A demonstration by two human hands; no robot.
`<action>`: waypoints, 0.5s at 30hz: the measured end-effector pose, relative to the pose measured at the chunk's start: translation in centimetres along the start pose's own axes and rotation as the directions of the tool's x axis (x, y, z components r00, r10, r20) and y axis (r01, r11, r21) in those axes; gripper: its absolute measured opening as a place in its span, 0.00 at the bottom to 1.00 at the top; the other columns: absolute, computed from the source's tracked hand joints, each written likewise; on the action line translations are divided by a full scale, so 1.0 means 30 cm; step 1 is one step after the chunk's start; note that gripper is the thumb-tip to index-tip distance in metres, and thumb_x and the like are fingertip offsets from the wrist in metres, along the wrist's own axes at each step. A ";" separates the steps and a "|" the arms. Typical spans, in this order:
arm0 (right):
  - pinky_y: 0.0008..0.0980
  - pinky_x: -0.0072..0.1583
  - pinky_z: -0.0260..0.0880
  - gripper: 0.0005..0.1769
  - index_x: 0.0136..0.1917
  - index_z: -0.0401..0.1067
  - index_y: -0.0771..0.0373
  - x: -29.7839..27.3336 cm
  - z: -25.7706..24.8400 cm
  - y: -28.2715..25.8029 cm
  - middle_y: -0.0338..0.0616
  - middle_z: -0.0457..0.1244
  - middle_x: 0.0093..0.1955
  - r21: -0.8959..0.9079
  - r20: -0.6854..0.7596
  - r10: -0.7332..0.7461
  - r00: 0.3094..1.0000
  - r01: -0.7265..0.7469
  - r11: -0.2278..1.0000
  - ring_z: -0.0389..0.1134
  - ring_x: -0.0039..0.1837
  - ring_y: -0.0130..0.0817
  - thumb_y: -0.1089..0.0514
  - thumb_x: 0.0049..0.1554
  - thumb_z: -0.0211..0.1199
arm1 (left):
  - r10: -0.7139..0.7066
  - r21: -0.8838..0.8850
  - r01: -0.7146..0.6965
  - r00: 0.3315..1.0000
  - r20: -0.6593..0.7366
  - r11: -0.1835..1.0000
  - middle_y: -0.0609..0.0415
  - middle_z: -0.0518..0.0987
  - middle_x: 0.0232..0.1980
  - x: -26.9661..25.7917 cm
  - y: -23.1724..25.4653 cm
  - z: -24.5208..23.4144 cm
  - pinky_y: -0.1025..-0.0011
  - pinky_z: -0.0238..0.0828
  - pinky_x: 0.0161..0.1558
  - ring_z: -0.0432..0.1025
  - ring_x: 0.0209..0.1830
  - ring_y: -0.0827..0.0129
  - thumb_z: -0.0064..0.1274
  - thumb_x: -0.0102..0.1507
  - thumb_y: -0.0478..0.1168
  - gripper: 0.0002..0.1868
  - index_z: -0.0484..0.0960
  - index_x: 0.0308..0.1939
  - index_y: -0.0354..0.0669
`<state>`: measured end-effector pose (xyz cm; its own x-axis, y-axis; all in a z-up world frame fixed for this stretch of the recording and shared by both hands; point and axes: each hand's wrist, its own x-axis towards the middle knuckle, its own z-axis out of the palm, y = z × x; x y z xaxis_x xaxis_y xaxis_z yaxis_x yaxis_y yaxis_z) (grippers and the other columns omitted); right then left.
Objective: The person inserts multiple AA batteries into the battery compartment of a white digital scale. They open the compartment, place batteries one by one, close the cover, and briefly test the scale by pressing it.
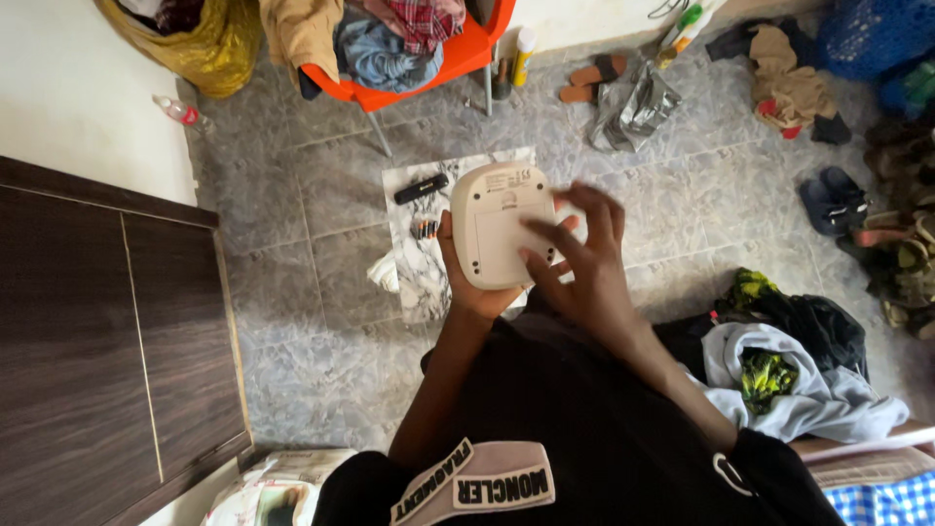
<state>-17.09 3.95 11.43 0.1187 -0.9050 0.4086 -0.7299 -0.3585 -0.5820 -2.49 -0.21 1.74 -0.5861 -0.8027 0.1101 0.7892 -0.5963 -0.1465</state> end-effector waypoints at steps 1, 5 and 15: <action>0.55 0.75 0.59 0.23 0.63 0.77 0.57 0.020 -0.001 0.007 0.54 0.53 0.76 -0.040 0.005 -0.033 0.999 0.033 0.999 0.50 0.79 0.58 0.55 0.55 0.74 | -0.005 0.045 0.006 1.000 -0.014 0.999 0.34 0.59 0.80 -0.003 -0.003 -0.002 0.40 0.57 0.74 0.58 0.78 0.38 0.39 0.65 0.76 0.52 0.55 0.81 0.43; 0.61 0.76 0.51 0.31 0.67 0.74 0.53 0.061 0.020 0.001 0.57 0.49 0.78 -0.127 0.010 -0.089 0.996 0.090 0.988 0.46 0.80 0.63 0.46 0.54 0.76 | 0.015 0.001 -0.015 0.997 -0.069 1.000 0.37 0.63 0.78 -0.011 -0.002 -0.019 0.40 0.59 0.72 0.61 0.76 0.42 0.39 0.68 0.75 0.50 0.57 0.82 0.42; 0.55 0.74 0.55 0.29 0.57 0.72 0.60 0.078 0.037 0.026 0.54 0.51 0.73 0.062 0.136 0.028 0.990 -0.037 0.997 0.48 0.78 0.57 0.50 0.48 0.80 | 0.065 0.011 -0.064 0.982 -0.179 0.998 0.43 0.69 0.72 -0.069 -0.005 -0.071 0.41 0.66 0.66 0.66 0.70 0.47 0.39 0.67 0.74 0.47 0.63 0.78 0.44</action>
<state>-16.63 1.28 11.14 0.1891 -0.9374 0.2925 -0.6904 -0.3387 -0.6392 -1.80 1.54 -0.56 -0.5571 -0.8269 -0.0770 0.8270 -0.5439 -0.1424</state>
